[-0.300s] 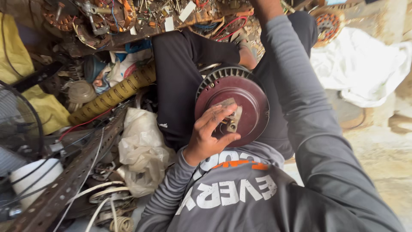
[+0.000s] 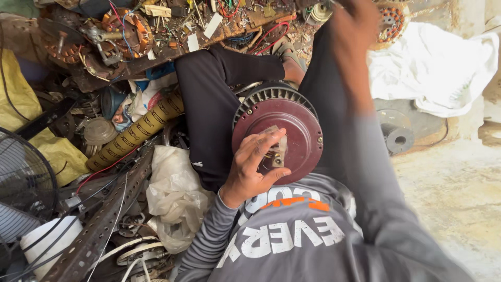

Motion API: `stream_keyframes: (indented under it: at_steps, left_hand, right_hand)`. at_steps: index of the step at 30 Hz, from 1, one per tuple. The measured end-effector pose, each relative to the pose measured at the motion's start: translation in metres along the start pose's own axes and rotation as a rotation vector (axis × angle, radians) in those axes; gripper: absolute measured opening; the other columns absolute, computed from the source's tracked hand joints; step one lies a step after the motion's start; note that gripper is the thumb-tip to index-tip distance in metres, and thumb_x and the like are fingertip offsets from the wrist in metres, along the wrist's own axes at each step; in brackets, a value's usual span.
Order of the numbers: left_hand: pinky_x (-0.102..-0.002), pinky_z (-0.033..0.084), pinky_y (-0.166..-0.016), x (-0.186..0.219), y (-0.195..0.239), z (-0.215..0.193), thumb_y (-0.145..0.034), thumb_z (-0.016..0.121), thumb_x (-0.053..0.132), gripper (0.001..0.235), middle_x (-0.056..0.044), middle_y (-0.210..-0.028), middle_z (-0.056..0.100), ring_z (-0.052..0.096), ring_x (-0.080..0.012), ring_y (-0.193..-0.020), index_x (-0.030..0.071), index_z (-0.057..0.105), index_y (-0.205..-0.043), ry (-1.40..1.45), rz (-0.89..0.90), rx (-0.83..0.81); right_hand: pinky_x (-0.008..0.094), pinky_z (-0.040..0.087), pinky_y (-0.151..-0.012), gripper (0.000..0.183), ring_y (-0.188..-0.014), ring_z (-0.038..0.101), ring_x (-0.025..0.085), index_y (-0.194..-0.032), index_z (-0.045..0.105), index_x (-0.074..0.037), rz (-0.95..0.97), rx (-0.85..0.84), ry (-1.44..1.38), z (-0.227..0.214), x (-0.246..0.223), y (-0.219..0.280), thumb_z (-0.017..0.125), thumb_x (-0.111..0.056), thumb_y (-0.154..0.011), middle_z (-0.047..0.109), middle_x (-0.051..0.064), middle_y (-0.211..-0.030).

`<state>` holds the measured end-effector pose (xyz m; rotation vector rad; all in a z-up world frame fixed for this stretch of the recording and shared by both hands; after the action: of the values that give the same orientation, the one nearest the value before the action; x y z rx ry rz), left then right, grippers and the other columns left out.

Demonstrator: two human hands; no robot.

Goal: The person disassembles a ceiling fan motor housing using a screwdriver and a hammer, then inspects and works on the internal copper wiring and components before attempting to reassemble the casing.

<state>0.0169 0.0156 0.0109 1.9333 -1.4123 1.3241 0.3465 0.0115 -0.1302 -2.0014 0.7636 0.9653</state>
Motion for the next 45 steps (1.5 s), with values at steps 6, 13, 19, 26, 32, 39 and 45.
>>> stream_keyframes:
  at_steps: [6,13,19,26,32,39,45]
  left_hand:
    - [-0.047,0.052,-0.113,-0.011,0.003,0.007,-0.087,0.088,0.026,0.074,-0.014,-0.140,0.063,0.063,-0.0358,-0.133,0.004,0.045,-0.143,-0.010,0.055,0.068]
    - [-0.046,0.053,-0.113,-0.017,0.009,0.011,-0.088,0.088,0.029,0.076,-0.014,-0.140,0.064,0.065,-0.0339,-0.131,0.007,0.041,-0.143,0.012,0.057,0.090]
    - [-0.046,0.053,-0.113,-0.016,0.011,0.012,-0.089,0.086,0.033,0.075,-0.014,-0.140,0.064,0.066,-0.0332,-0.130,0.007,0.041,-0.143,-0.033,0.050,0.075]
    - [-0.045,0.053,-0.114,-0.019,0.013,0.013,-0.089,0.085,0.036,0.071,-0.015,-0.140,0.064,0.066,-0.0318,-0.130,0.006,0.043,-0.139,-0.035,0.025,0.061]
    - [-0.044,0.053,-0.113,-0.019,0.014,0.013,-0.089,0.085,0.035,0.072,-0.015,-0.140,0.065,0.067,-0.0319,-0.129,0.005,0.043,-0.139,-0.031,0.012,0.062]
    - [-0.044,0.054,-0.112,-0.019,0.013,0.014,-0.087,0.086,0.036,0.071,-0.014,-0.139,0.065,0.067,-0.0313,-0.128,0.006,0.044,-0.137,-0.047,0.024,0.076]
    - [-0.044,0.055,-0.113,-0.018,0.012,0.014,-0.089,0.085,0.035,0.071,-0.013,-0.140,0.064,0.067,-0.0318,-0.129,0.006,0.043,-0.138,-0.036,0.043,0.077]
  right_hand:
    - [0.033,0.058,-0.078,0.023,-0.080,0.060,0.012,-0.099,0.069,0.005,0.597,-0.281,-0.844,-0.152,-0.056,0.165,0.080,-0.015,-0.097,0.063,0.010,-0.091]
    - [0.056,0.055,-0.110,0.015,-0.081,0.066,0.015,-0.098,0.073,0.002,0.508,-0.438,-0.817,-0.148,-0.087,0.178,0.078,-0.012,-0.096,0.066,0.012,-0.088]
    - [0.054,0.059,-0.108,0.014,-0.079,0.067,0.014,-0.101,0.074,0.001,0.431,-0.446,-0.794,-0.143,-0.085,0.185,0.080,-0.010,-0.094,0.068,0.012,-0.088]
    - [0.049,0.059,-0.108,0.016,-0.083,0.070,0.014,-0.103,0.074,0.000,0.359,-0.470,-0.725,-0.142,-0.084,0.187,0.080,-0.010,-0.093,0.070,0.012,-0.090]
    - [0.043,0.060,-0.107,0.017,-0.085,0.070,0.014,-0.103,0.072,0.001,0.304,-0.468,-0.697,-0.139,-0.091,0.179,0.079,-0.012,-0.094,0.069,0.011,-0.090]
    - [0.030,0.038,-0.047,0.031,-0.047,0.049,0.019,-0.070,0.066,0.003,0.464,-0.698,-0.044,-0.169,-0.112,0.165,0.073,-0.015,-0.094,0.053,0.012,-0.054]
    - [0.027,0.046,-0.066,0.024,-0.073,0.063,0.015,-0.093,0.067,0.001,0.063,-0.566,-0.235,-0.165,-0.134,0.139,0.078,-0.020,-0.091,0.067,0.010,-0.083]
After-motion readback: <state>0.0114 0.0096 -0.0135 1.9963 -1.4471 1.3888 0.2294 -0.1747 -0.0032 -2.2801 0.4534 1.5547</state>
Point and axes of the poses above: each hand's wrist, its own y-axis away from the middle knuckle, its own z-axis out of the palm, x = y × z, the point moved 1 cm from there along -y, towards the middle knuckle
